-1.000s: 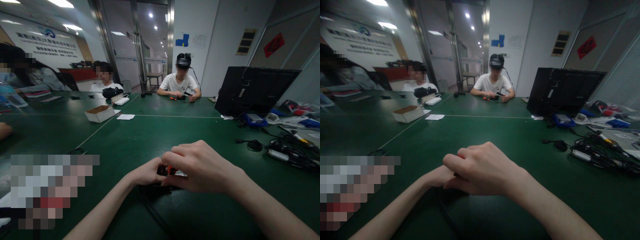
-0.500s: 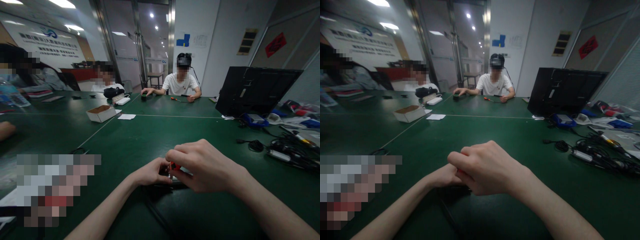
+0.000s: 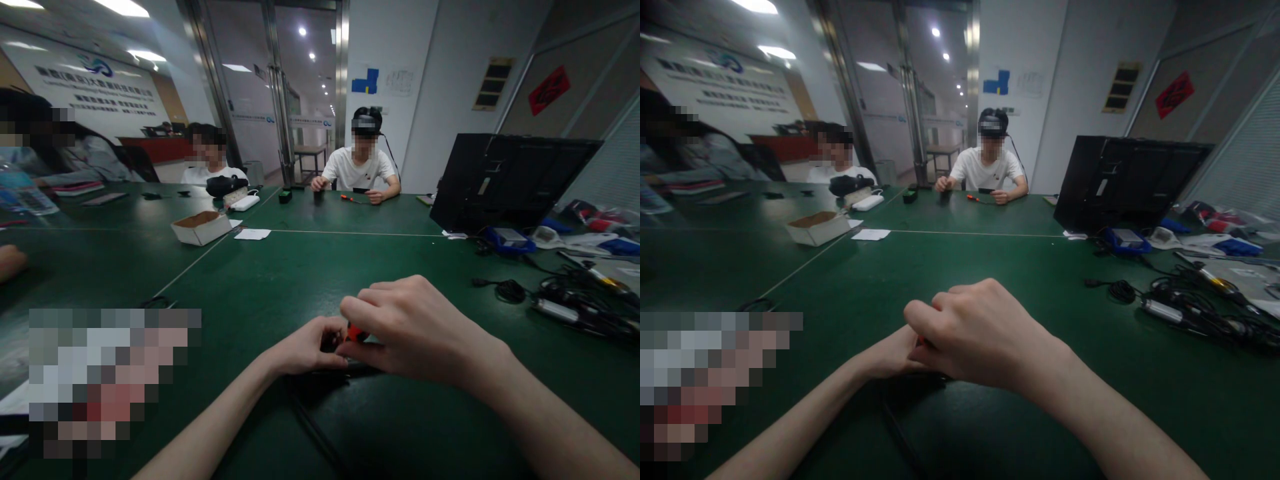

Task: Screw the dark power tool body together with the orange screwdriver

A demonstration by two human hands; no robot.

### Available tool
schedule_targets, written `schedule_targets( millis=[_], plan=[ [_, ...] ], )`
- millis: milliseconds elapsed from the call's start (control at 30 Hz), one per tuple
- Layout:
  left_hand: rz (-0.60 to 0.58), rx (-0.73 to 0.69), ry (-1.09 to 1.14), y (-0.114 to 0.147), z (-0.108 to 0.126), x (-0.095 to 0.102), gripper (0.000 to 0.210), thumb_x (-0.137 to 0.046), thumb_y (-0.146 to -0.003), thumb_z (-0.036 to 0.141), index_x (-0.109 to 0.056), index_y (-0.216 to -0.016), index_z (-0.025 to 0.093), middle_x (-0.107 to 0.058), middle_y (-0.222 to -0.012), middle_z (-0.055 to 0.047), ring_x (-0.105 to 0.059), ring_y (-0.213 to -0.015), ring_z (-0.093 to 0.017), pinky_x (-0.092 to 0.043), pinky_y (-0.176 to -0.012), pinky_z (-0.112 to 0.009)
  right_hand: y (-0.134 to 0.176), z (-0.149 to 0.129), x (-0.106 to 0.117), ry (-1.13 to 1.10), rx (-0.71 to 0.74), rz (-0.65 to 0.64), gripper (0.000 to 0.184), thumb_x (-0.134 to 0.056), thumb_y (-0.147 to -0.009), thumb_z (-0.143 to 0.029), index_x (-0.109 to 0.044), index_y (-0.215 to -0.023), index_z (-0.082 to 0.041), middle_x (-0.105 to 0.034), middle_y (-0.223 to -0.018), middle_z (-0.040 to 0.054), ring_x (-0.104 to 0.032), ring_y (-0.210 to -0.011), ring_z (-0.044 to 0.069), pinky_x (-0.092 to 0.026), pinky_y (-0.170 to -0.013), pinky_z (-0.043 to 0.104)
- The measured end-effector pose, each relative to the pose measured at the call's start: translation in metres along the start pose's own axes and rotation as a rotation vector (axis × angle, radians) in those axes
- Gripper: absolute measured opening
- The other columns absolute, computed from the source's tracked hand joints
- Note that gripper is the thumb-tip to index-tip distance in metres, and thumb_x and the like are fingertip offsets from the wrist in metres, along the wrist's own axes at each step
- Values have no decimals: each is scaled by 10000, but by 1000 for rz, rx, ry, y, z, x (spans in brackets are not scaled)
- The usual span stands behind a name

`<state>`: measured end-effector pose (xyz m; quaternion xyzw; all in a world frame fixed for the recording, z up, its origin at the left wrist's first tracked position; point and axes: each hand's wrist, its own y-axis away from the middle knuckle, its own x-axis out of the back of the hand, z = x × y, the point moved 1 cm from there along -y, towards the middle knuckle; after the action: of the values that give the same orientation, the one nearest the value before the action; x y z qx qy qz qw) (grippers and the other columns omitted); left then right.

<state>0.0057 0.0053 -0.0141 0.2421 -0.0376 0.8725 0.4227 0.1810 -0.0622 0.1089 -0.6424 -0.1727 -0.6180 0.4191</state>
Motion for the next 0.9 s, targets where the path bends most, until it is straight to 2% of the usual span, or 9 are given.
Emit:
schedule_targets(
  millis=[100, 300, 433, 567, 767, 900],
  plan=[
    [34, -46, 25, -1, -5, -2, 279, -735, -659, 279, -577, -854, 158, -593, -874, -12, -539, -826, -201, -443, -771, -315, 0, 0, 2, -20, -22, -8, 177, -508, -879, -367, -479, -860, -194, -567, -760, -12, -470, -631, 132, -219, -511, 266],
    [14, -65, -22, 0, 0, -2, 199, -700, -682, 247, -597, -830, 161, -595, -858, -12, -550, -839, -207, -440, -765, -305, 1, -1, 2, -177, -10, -66, 85, -494, -861, -226, -490, -939, -192, -585, -841, -27, -487, -662, 106, -260, -525, 241],
    [1, -20, -61, 1, 5, -1, 217, -676, -689, 325, -576, -785, 157, -577, -810, -14, -544, -783, -203, -433, -677, -273, 0, -2, -2, -88, 22, -15, 101, -461, -920, -316, -483, -931, -218, -575, -768, -36, -461, -600, 111, -222, -510, 254],
    [5, -50, -77, 0, 5, 0, 259, -660, -674, 379, -561, -770, 161, -547, -738, 1, -509, -698, -180, -401, -605, -246, 1, -2, -3, -63, 34, -13, 196, -450, -929, -395, -477, -846, -219, -547, -685, -40, -421, -549, 109, -194, -502, 262],
    [-6, -95, -86, -2, 3, 1, 242, -705, -667, 310, -592, -821, 161, -568, -795, -3, -517, -763, -193, -425, -703, -275, 1, -4, 5, -211, -13, -86, 62, -511, -843, -223, -469, -882, -200, -577, -802, -23, -453, -633, 101, -248, -533, 244],
    [-19, -36, -70, -1, 7, 2, 250, -704, -667, 319, -561, -804, 167, -551, -757, 7, -512, -724, -182, -416, -639, -261, 1, -5, 3, -172, 3, -81, 46, -484, -867, -227, -481, -906, -203, -587, -797, -20, -459, -628, 104, -239, -532, 250]
  ],
)
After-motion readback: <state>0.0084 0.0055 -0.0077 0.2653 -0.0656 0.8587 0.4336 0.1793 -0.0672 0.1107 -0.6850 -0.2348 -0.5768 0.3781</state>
